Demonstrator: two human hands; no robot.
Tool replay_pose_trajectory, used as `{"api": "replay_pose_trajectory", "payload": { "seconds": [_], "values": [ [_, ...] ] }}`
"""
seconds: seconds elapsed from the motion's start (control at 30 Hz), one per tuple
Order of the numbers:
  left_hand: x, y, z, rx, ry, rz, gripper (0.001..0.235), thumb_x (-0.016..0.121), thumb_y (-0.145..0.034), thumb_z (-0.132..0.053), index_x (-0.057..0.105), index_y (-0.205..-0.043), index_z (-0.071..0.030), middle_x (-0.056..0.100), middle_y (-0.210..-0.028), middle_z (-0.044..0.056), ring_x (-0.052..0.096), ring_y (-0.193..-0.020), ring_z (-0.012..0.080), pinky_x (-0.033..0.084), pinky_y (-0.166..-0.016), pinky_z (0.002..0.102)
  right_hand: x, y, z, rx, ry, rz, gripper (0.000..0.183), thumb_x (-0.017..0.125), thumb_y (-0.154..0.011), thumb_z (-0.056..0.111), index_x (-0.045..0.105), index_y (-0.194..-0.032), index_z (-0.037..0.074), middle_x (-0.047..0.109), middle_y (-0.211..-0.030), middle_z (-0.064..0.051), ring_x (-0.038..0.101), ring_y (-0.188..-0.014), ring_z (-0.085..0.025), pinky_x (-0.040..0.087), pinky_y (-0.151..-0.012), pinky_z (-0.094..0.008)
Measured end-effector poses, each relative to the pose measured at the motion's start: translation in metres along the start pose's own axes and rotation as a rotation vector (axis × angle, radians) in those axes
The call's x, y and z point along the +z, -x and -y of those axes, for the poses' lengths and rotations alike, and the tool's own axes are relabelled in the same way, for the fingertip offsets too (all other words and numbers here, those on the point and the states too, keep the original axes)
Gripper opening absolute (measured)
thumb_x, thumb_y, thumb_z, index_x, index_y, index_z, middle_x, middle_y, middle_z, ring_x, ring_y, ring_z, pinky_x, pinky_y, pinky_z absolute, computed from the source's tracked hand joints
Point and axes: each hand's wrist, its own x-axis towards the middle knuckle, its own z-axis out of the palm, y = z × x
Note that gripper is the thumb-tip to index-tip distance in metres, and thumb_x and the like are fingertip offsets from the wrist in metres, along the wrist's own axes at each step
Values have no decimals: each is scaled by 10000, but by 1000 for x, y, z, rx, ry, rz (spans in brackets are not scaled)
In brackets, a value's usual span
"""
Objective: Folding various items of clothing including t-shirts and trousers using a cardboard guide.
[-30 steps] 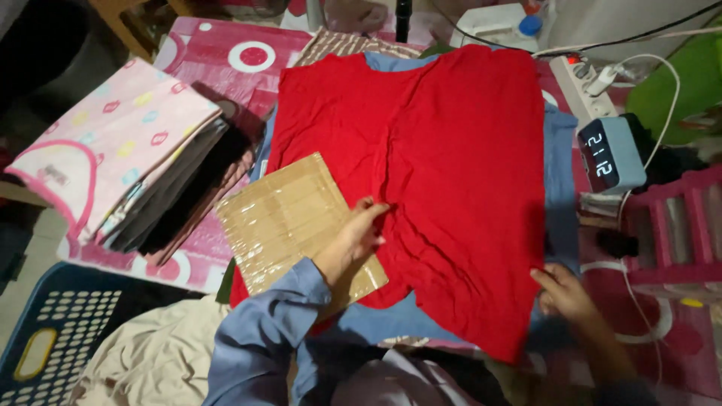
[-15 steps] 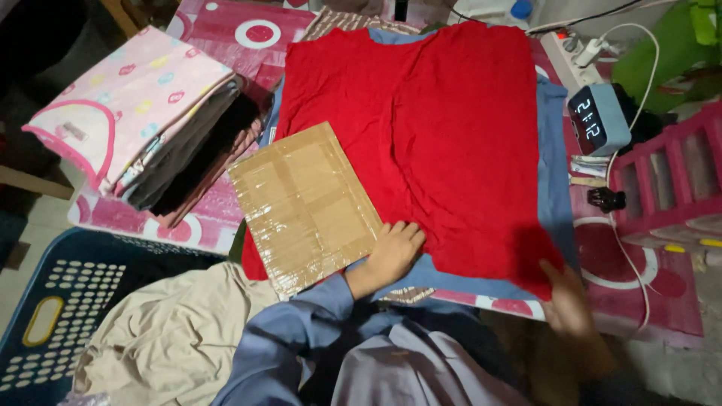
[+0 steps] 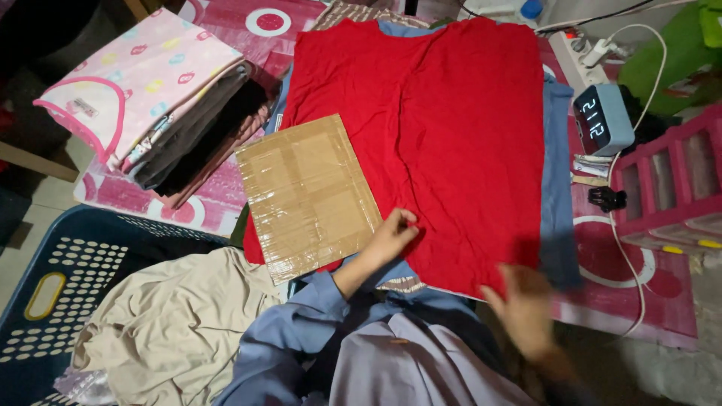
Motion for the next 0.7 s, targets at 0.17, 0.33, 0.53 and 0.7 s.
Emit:
{"api": "replay_pose_trajectory", "payload": {
  "seconds": [0.17,0.33,0.53,0.7],
  "values": [
    [-8,-13,-32,-411,708,-71,244,576,-974,-155,627,-1212,-128,694,-1070,11,621,-979,150,477,-842,317,-13,-44,86,-416,3,-56,580,791,-703,418,700,-1204,141,631,-1057,-164,587,-939,-353,443,-785,-485],
    [-20,1,-48,33,349,-384,339,585,-982,-58,667,-1310,-30,629,-1270,54,562,-1244,187,404,-1082,300,-1,-55,85,-401,68,256,276,753,-824,316,683,-1016,131,619,-936,-92,604,-945,-296,455,-842,-459],
    [-32,-43,-20,-160,569,-304,376,561,-964,-79,625,-1334,-73,657,-1289,59,585,-1178,168,455,-1026,289,-31,-54,107,-655,-213,290,295,775,-805,327,655,-892,71,601,-899,-131,594,-911,-337,453,-790,-465],
    [-55,-116,-28,-297,950,-272,375,586,-950,-82,627,-1321,-118,642,-1297,37,618,-1121,187,506,-978,334,-30,-52,117,-622,-271,203,285,761,-780,278,651,-906,48,595,-983,-156,575,-937,-345,454,-788,-449]
  ]
}}
